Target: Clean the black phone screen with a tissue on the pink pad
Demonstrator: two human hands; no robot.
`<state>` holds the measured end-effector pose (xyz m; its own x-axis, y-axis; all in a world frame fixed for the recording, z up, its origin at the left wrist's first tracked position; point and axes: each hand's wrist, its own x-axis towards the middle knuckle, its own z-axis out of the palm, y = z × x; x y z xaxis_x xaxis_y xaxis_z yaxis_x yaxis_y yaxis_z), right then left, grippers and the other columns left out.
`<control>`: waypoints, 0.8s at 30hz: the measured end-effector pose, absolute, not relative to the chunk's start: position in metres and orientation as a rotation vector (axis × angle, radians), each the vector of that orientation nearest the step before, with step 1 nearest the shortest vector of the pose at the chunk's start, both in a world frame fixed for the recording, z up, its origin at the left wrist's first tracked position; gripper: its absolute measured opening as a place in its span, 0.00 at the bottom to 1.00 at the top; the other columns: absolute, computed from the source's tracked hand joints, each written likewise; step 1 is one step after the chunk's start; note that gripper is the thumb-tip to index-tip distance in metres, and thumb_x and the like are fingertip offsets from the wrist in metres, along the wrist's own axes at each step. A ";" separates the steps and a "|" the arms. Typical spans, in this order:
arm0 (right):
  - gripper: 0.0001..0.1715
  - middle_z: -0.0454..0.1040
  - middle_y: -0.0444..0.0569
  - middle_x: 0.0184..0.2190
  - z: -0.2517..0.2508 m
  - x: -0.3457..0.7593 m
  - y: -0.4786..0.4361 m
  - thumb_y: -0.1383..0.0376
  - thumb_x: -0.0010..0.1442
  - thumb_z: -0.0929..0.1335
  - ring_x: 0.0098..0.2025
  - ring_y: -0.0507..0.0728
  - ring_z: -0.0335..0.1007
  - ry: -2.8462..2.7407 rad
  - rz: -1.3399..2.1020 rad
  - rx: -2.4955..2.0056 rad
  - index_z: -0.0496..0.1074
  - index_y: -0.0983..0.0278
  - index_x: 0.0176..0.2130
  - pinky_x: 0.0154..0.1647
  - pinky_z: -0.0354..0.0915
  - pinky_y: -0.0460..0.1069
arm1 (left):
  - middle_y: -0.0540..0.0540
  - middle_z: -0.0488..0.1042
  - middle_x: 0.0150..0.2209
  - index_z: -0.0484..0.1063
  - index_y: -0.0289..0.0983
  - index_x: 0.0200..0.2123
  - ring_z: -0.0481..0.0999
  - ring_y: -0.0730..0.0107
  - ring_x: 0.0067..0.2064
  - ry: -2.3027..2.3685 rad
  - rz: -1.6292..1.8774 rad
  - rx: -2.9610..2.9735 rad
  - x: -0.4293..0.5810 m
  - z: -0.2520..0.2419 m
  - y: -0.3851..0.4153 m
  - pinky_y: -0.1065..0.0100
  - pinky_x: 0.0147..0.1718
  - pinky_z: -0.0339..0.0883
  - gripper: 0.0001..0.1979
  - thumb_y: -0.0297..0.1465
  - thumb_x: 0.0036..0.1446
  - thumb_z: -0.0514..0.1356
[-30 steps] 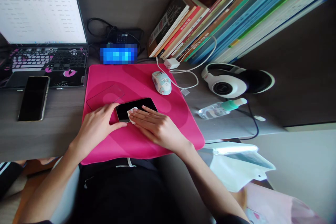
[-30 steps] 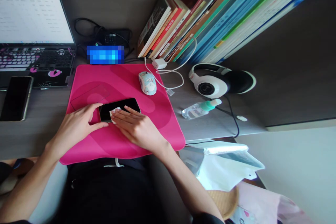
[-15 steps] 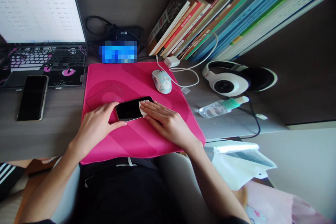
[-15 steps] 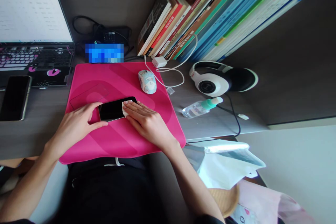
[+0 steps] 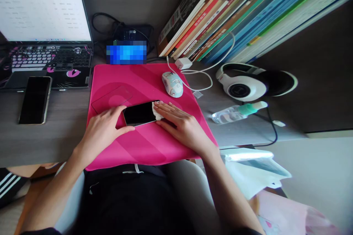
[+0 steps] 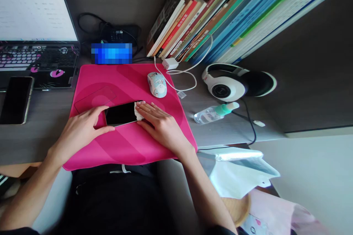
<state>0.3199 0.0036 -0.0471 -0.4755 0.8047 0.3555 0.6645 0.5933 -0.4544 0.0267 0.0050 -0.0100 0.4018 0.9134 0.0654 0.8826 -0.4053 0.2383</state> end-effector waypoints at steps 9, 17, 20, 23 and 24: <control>0.30 0.68 0.46 0.71 -0.047 0.322 0.003 0.63 0.75 0.67 0.74 0.63 0.61 -2.268 0.348 -1.187 0.64 0.54 0.73 0.76 0.62 0.64 | 0.39 0.78 0.62 0.64 0.39 0.66 0.84 0.51 0.55 1.603 0.297 2.503 0.026 -0.012 0.005 0.58 0.47 0.77 0.33 0.51 0.67 0.64; 0.23 0.76 0.48 0.64 -0.043 0.325 0.000 0.66 0.75 0.66 0.67 0.62 0.72 -2.275 0.191 -1.150 0.74 0.58 0.66 0.72 0.69 0.61 | 0.40 0.80 0.60 0.64 0.39 0.66 0.84 0.50 0.54 1.622 0.296 2.508 0.026 -0.012 0.004 0.59 0.44 0.77 0.32 0.51 0.67 0.64; 0.22 0.79 0.47 0.61 -0.042 0.328 -0.002 0.69 0.75 0.66 0.63 0.62 0.77 -2.279 0.116 -1.120 0.77 0.57 0.63 0.67 0.74 0.59 | 0.40 0.80 0.60 0.64 0.40 0.65 0.84 0.51 0.54 1.609 0.302 2.507 0.026 -0.012 0.004 0.59 0.45 0.77 0.32 0.50 0.67 0.64; 0.22 0.80 0.46 0.59 -0.042 0.331 -0.003 0.72 0.73 0.67 0.61 0.62 0.79 -2.289 0.060 -1.099 0.79 0.57 0.61 0.64 0.77 0.58 | 0.41 0.80 0.60 0.64 0.40 0.65 0.84 0.51 0.55 1.606 0.298 2.513 0.026 -0.012 0.004 0.58 0.45 0.78 0.32 0.50 0.67 0.65; 0.22 0.81 0.46 0.58 -0.042 0.331 -0.004 0.73 0.73 0.67 0.60 0.62 0.79 -2.291 0.050 -1.092 0.79 0.58 0.60 0.63 0.78 0.57 | 0.41 0.79 0.60 0.64 0.40 0.65 0.84 0.50 0.55 1.609 0.294 2.515 0.026 -0.012 0.004 0.58 0.45 0.78 0.32 0.50 0.66 0.65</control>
